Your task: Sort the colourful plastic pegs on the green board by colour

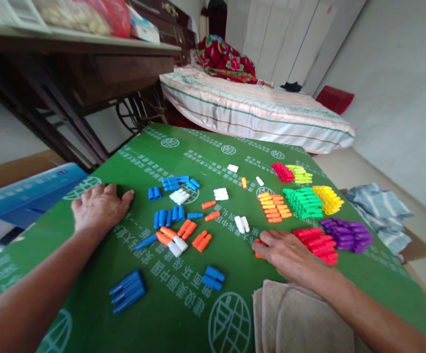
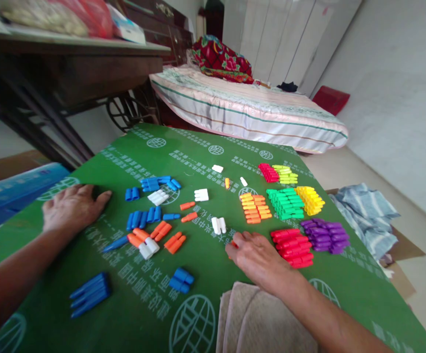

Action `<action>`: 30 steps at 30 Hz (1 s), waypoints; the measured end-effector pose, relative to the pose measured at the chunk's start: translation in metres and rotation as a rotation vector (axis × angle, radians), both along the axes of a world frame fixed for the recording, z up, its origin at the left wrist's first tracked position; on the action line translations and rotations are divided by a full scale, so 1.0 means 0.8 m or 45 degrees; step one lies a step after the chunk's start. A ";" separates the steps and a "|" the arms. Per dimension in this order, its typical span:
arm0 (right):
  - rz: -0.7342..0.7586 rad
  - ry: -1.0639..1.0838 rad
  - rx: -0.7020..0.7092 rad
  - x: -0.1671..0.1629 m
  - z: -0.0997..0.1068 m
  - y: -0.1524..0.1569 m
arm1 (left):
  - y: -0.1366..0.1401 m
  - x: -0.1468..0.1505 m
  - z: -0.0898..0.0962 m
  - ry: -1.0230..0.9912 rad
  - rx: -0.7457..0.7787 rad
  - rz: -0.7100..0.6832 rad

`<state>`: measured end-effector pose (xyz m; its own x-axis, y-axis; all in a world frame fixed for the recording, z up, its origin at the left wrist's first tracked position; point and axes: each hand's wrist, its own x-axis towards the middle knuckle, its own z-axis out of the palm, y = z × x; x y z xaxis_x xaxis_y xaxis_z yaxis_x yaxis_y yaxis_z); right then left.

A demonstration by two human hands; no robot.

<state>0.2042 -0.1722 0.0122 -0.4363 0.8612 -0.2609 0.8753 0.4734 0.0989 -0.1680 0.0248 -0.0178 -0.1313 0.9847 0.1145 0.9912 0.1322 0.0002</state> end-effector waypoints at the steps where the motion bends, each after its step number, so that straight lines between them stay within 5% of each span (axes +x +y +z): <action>1: 0.010 -0.012 0.003 -0.001 0.000 0.000 | 0.000 0.000 0.000 0.002 0.002 0.004; 7: -0.026 -0.074 0.009 0.007 0.015 0.008 | 0.000 -0.001 0.000 0.006 -0.001 0.001; 16: -0.501 -0.339 0.052 0.079 0.030 0.076 | 0.000 0.002 0.001 -0.005 -0.015 0.011; 30: -0.493 -0.381 -0.046 0.093 0.014 0.099 | -0.001 0.000 -0.002 -0.008 0.005 0.000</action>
